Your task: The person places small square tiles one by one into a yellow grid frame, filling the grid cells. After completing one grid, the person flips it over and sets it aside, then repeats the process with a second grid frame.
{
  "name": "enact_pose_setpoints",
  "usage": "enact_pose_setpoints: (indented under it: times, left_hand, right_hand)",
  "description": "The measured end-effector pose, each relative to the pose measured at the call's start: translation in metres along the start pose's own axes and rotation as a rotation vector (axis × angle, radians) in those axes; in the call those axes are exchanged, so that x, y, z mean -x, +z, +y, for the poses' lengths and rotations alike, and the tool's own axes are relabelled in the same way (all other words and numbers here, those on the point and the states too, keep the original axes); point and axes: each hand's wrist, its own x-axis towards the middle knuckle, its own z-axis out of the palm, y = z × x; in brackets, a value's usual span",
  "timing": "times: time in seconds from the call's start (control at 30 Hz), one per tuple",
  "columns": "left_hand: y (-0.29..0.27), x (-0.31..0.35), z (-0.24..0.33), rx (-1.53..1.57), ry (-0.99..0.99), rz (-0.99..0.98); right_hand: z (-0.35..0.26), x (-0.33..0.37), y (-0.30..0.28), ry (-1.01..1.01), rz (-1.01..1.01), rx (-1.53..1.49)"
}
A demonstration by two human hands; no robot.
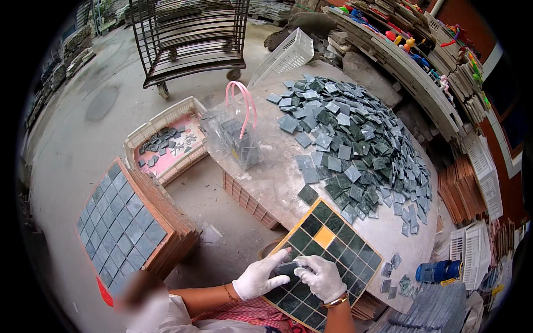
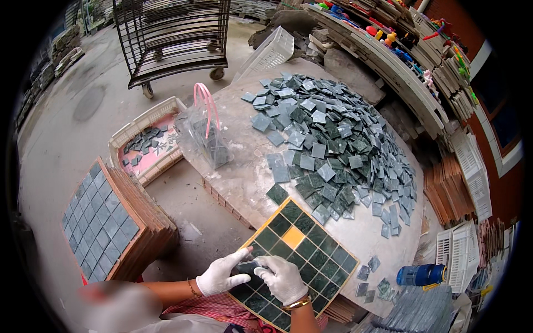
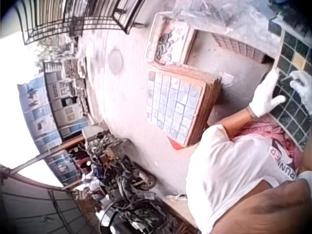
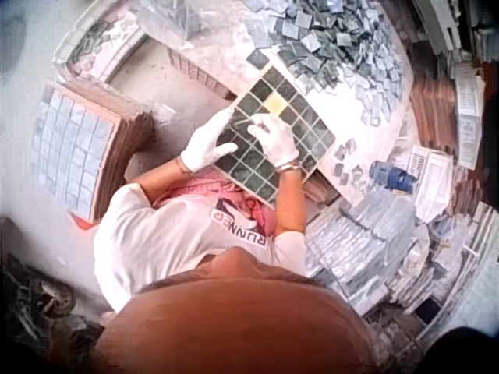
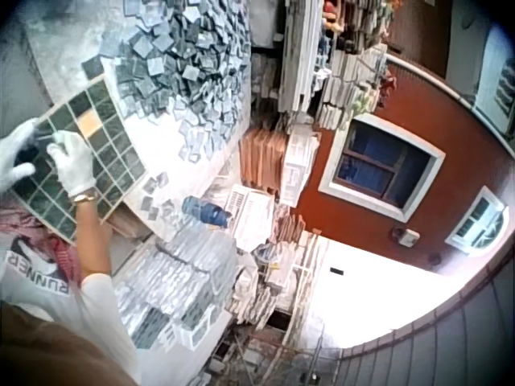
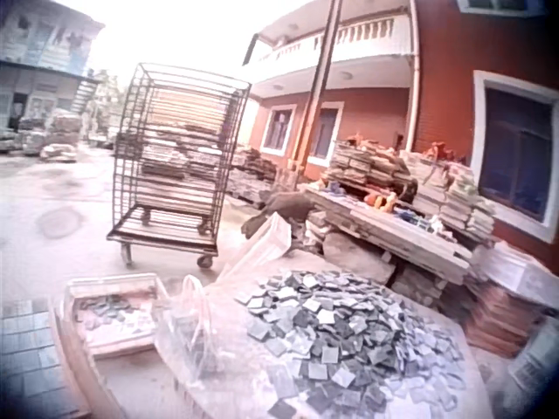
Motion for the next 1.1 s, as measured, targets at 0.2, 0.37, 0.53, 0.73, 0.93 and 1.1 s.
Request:
enact_pose_setpoints:
  times: [0.2, 0.37, 0.53, 0.73, 0.93, 1.1]
  left_hand:
    - [-0.06, -0.014, -0.048, 1.136, -0.615, 0.315]
    - [-0.183, -0.06, -0.053, 1.462, -0.016, 0.846]
    - [-0.087, -0.107, -0.01, 0.901, -0.25, 0.338]
    - [0.003, -0.21, -0.04, -0.251, 0.053, 0.019]
    - [0.025, -0.291, -0.071, -1.026, 0.478, -0.328]
    - [0.029, -0.289, -0.029, -1.079, 0.346, -0.415]
  right_hand:
    - [0.027, 0.046, 0.016, 0.207, 0.22, -0.461]
    - [0.071, 0.103, 0.016, 0.309, 0.331, -0.712]
    - [0.086, 0.139, 0.047, 0.378, 0.583, -0.405]
    - [0.05, 0.17, 0.059, 0.21, 0.688, -0.226]
    - [0.072, 0.209, 0.072, 0.09, 0.686, 0.181]
    - [0.086, 0.221, 0.077, 0.197, 0.738, 0.063]
